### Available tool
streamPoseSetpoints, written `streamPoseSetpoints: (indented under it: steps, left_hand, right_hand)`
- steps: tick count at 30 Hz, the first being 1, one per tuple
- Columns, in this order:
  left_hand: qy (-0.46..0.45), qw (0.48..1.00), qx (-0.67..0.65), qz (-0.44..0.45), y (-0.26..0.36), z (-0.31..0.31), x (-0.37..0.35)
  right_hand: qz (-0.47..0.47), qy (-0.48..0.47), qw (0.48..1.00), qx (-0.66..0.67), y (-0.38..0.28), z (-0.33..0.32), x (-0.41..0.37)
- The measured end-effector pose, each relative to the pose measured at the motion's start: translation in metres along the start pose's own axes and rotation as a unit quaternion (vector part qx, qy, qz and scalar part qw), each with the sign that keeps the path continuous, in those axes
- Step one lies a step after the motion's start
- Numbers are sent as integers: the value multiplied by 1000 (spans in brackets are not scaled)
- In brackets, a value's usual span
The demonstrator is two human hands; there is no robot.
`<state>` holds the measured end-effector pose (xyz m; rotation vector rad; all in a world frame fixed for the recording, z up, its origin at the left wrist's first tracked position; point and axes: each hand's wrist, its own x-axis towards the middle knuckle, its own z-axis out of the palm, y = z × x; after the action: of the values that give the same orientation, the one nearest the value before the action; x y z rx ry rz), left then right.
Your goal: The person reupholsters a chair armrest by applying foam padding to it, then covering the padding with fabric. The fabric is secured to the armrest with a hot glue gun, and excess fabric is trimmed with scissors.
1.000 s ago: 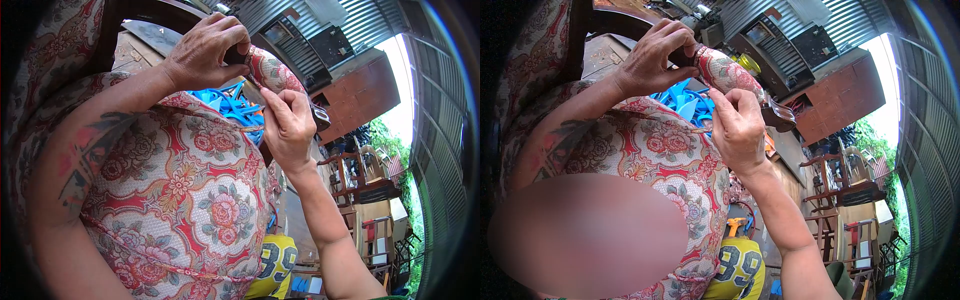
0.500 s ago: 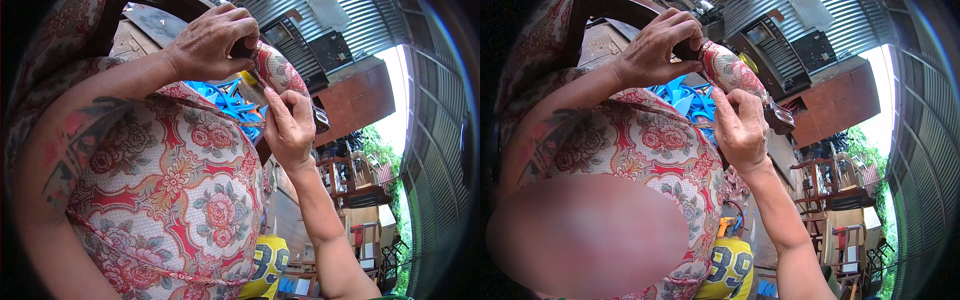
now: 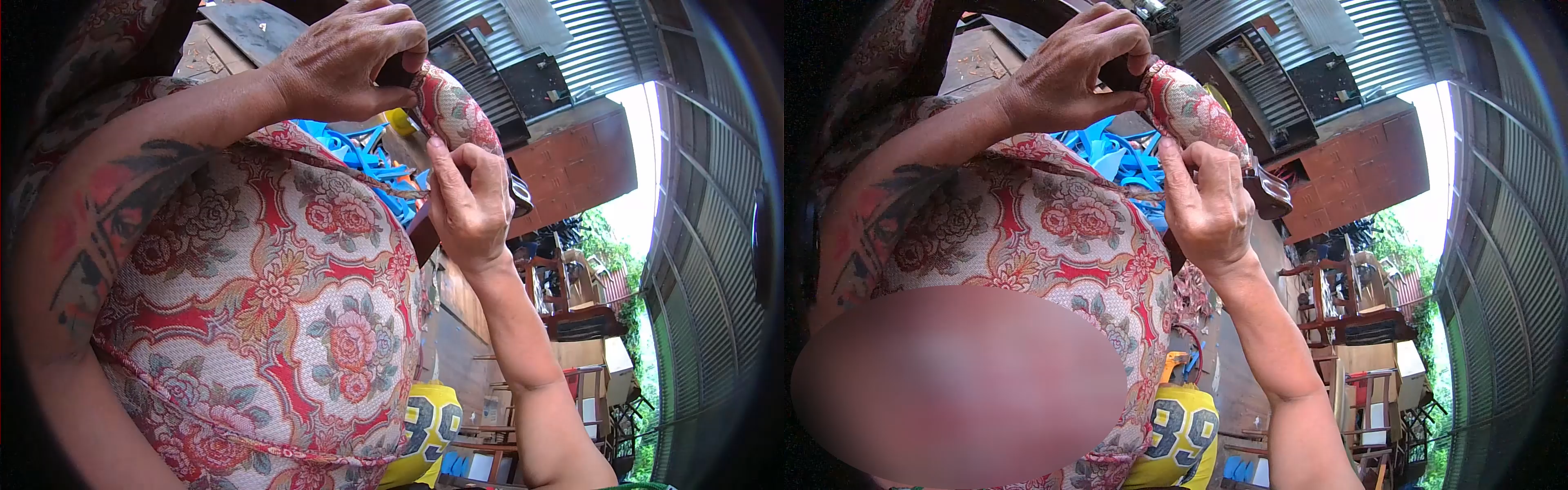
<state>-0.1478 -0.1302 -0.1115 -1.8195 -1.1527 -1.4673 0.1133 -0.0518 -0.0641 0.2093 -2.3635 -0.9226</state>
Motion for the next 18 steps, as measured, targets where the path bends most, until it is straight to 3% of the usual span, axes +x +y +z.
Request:
streamPoseSetpoints:
  steps: [10,12,18]
  left_hand:
    - [24,999,18,21,0,3,-3]
    - [77,992,44,84,-6,12,-5]
    - [67,994,60,67,-8,14,-9]
  right_hand:
    - [9,-20,999,-29,0,1,-4]
    - [3,-17,999,-35,1,2,-4]
    - [-8,-12,999,-46,1,3,-4]
